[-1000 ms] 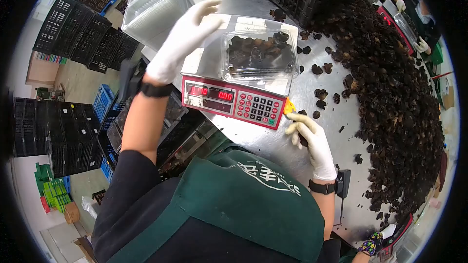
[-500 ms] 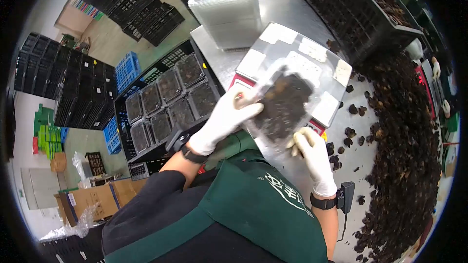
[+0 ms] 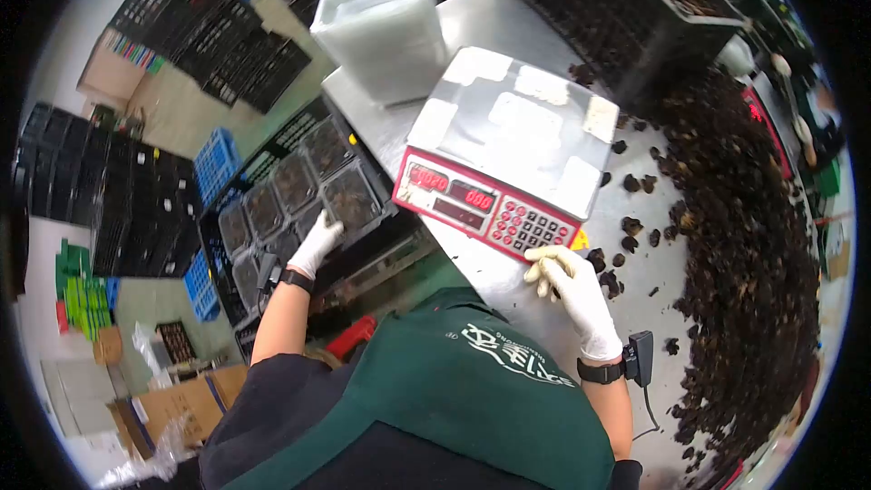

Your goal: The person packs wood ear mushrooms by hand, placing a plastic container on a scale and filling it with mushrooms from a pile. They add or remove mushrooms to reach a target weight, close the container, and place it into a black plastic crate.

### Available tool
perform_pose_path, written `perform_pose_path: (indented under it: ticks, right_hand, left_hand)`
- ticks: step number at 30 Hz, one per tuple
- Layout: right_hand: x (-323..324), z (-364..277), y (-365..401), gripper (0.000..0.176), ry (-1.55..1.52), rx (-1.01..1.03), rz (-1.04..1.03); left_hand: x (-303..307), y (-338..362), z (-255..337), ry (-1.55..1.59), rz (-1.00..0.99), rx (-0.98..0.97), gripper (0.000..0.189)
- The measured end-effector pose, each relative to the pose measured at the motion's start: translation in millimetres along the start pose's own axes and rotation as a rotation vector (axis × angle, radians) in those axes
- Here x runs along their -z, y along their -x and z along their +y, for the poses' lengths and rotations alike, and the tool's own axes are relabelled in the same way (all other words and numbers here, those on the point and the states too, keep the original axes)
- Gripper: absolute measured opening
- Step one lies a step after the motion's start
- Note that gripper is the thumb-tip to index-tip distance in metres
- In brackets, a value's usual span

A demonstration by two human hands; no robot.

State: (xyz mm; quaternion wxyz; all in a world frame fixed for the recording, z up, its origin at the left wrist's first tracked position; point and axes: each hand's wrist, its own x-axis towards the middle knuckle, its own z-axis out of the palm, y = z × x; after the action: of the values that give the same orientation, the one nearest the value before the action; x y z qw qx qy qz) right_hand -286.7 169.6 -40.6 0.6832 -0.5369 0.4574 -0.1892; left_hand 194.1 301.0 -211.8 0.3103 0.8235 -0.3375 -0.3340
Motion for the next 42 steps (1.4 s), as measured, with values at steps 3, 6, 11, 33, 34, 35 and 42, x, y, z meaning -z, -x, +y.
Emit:
perform_pose_path:
  ticks: [3,6,11,33,34,35,42]
  right_hand:
    - [17,17,25,0.025,-0.014,-0.021,0.084]
    - [31,40,49,0.025,-0.08,-0.041,0.183]
    - [42,81,80,0.026,-0.189,-0.064,0.265]
    - [148,76,-14,0.062,0.818,0.068,0.977]
    - [150,89,-29,0.065,0.927,0.134,1.023]
    - [146,82,-30,0.06,1.008,0.091,0.925]
    - [145,123,-53,0.02,0.846,0.399,0.867]
  left_hand:
    - [-10,-15,63,-0.699,0.375,-0.322,0.08]
    - [16,-19,230,-0.485,0.634,-0.917,0.063]
    - [52,-118,356,-0.653,0.495,-1.235,0.046]
    - [-98,59,364,-0.465,0.014,-1.391,0.023]
    - [-116,61,349,-0.481,-0.055,-1.338,0.028]
    - [-129,64,337,-0.496,-0.125,-1.287,0.034]
    - [-154,88,322,-0.419,-0.162,-1.182,0.047]
